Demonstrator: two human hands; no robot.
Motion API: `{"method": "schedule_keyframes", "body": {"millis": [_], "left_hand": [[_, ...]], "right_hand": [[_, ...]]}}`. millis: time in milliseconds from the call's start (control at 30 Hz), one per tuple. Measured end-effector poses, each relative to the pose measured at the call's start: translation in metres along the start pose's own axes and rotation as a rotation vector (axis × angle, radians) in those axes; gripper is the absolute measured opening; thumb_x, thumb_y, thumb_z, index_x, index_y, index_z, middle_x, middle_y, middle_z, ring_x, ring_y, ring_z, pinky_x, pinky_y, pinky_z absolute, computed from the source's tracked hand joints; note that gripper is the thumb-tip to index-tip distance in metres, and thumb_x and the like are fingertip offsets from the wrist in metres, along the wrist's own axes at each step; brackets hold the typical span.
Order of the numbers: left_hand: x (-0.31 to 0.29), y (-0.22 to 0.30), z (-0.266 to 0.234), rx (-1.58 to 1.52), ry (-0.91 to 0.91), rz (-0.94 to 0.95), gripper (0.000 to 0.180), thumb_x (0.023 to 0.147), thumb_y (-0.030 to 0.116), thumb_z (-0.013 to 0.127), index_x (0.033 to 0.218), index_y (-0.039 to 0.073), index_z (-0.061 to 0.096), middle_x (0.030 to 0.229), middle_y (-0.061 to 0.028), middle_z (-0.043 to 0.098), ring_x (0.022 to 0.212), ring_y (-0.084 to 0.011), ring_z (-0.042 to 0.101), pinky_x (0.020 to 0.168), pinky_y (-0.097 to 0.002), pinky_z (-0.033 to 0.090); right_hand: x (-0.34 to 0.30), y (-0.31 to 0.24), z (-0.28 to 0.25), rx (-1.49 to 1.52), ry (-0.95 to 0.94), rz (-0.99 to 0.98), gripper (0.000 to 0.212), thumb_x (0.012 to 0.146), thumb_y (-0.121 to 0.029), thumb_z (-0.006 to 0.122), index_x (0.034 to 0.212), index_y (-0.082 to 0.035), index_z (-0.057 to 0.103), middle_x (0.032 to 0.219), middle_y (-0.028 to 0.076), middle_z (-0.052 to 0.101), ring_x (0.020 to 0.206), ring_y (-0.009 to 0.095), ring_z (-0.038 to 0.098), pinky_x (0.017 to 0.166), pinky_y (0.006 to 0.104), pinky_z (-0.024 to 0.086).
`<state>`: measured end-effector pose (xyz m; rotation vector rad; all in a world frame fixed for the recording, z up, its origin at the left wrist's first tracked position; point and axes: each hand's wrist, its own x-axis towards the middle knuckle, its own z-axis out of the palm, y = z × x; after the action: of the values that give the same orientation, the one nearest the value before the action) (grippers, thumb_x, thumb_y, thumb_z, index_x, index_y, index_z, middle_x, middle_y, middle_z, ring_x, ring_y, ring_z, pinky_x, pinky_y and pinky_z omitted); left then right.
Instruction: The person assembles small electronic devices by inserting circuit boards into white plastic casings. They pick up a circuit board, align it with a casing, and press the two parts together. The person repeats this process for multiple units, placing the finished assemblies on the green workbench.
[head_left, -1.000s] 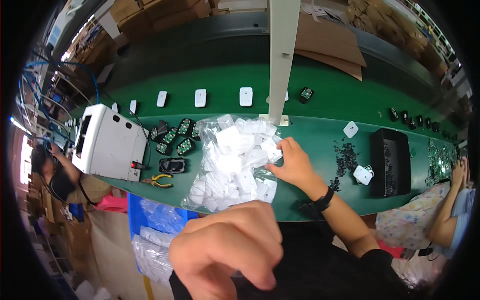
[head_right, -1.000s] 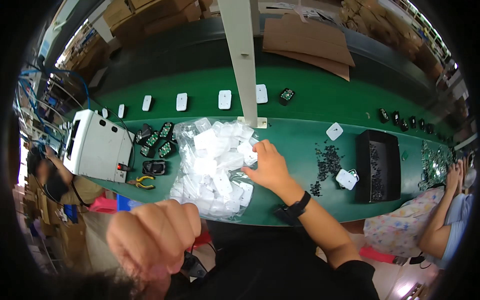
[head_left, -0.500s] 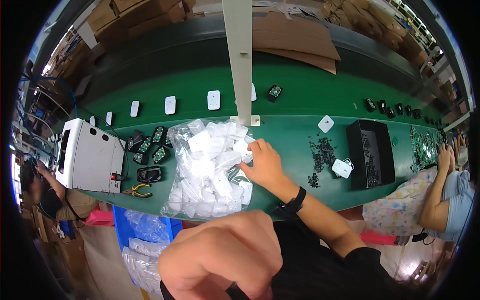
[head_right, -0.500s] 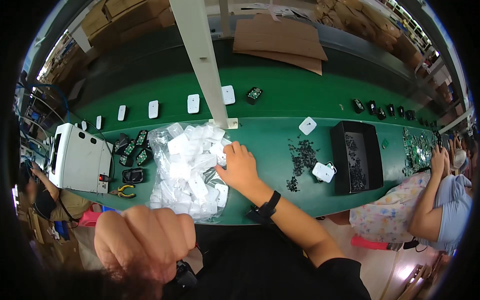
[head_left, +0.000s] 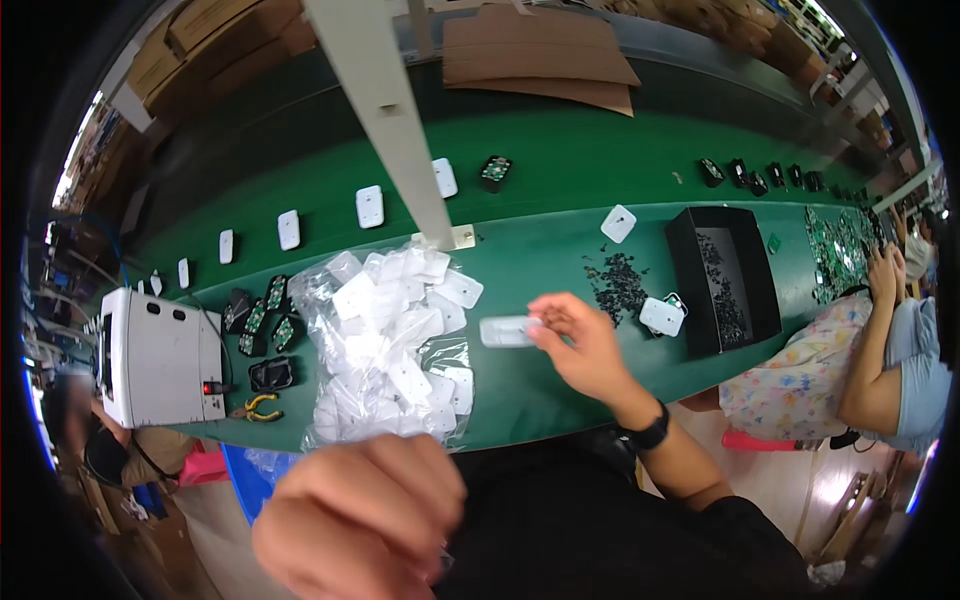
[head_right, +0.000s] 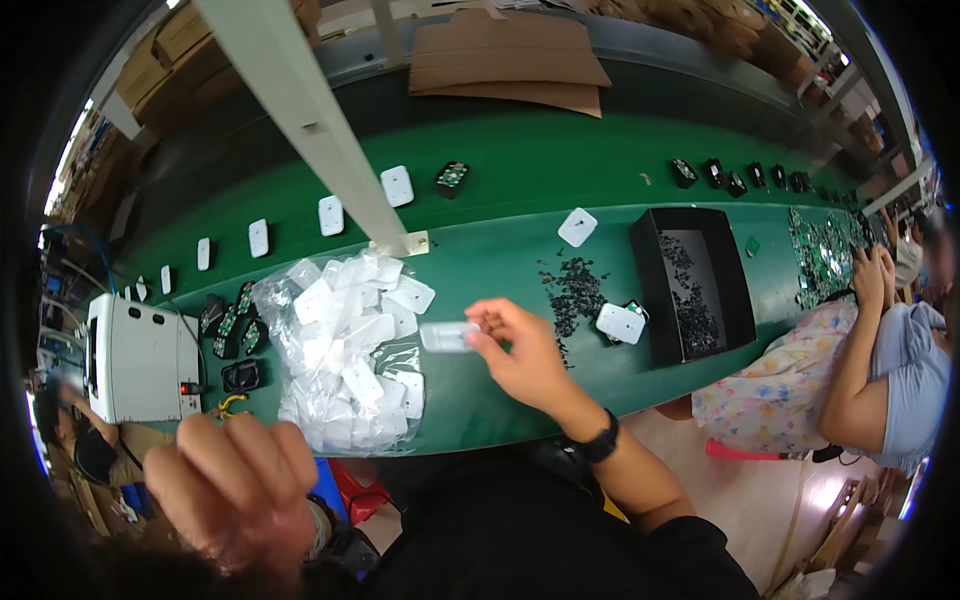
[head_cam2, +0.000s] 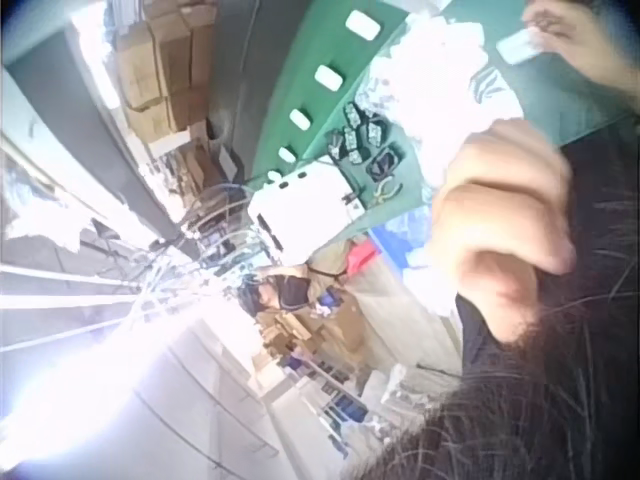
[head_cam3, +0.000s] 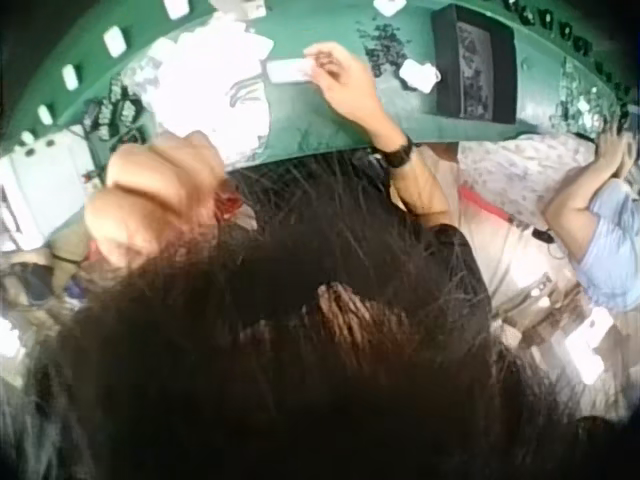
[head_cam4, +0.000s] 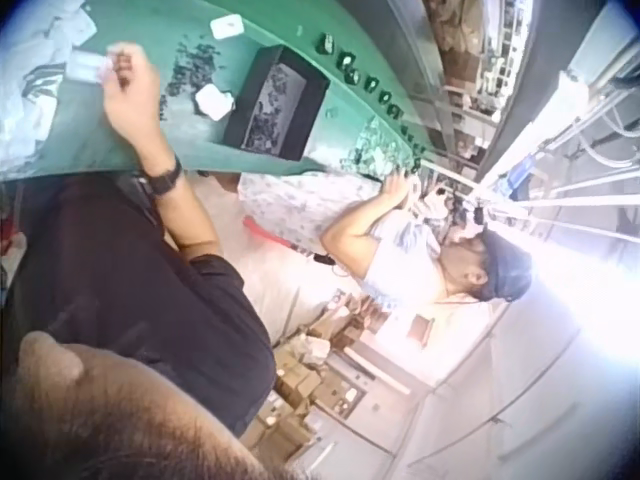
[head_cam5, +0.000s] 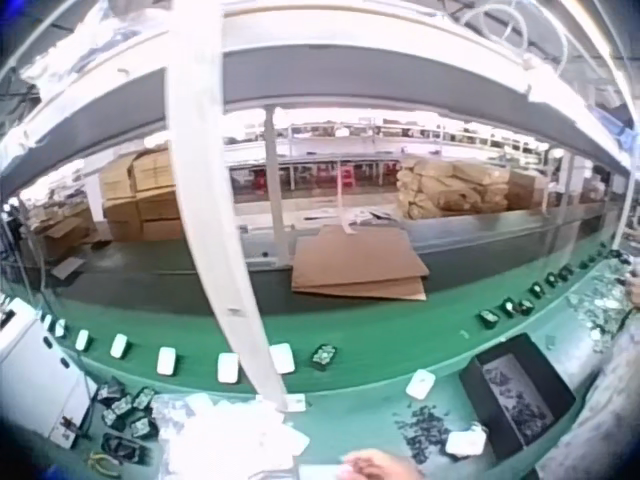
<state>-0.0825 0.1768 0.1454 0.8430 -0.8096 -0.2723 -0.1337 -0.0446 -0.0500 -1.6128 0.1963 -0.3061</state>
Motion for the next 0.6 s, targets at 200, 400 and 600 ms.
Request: {"method": "schedule_keyframes", "body": {"millis": [200, 400, 600], "left_hand": [[-0.069, -0.146, -0.033, 0.111, 0.041, -0.957, 0.042, 0.108, 0.041, 0.047, 0.125, 0.003, 0.056, 0.118, -0.0146, 0.065, 0.101, -0.0239, 0.064, 0.082, -0.0363, 0.051], [-0.090, -0.188, -0.039, -0.427, 0.087, -1.171, 0.063, 0.109, 0.055, 0.032, 0.144, 0.005, 0.045, 0.112, -0.0176, 0.065, 0.077, -0.0202, 0.058, 0.071, -0.0322, 0.046], [-0.096, -0.190, -0.046, -0.502, 0.296, -1.032, 0.057, 0.109, 0.054, 0.032, 0.145, 0.012, 0.047, 0.105, -0.0175, 0.065, 0.067, -0.0181, 0.049, 0.064, -0.0305, 0.040]], "right_hand": [[-0.034, -0.041, -0.055, 0.088, -0.253, 0.097, 0.026, 0.092, 0.001, 0.070, 0.118, 0.000, 0.065, 0.096, 0.008, 0.074, 0.091, 0.014, 0.071, 0.081, 0.0277, 0.057], [-0.014, -0.041, -0.047, -0.205, -0.349, 0.102, 0.014, 0.091, -0.007, 0.072, 0.104, -0.003, 0.070, 0.091, 0.009, 0.074, 0.081, 0.021, 0.073, 0.073, 0.0327, 0.057], [0.049, -0.004, -0.096, -0.948, 0.103, -0.185, 0.007, 0.084, -0.007, 0.068, 0.081, 0.000, 0.067, 0.079, 0.015, 0.065, 0.081, 0.035, 0.066, 0.076, 0.0444, 0.056]]}}
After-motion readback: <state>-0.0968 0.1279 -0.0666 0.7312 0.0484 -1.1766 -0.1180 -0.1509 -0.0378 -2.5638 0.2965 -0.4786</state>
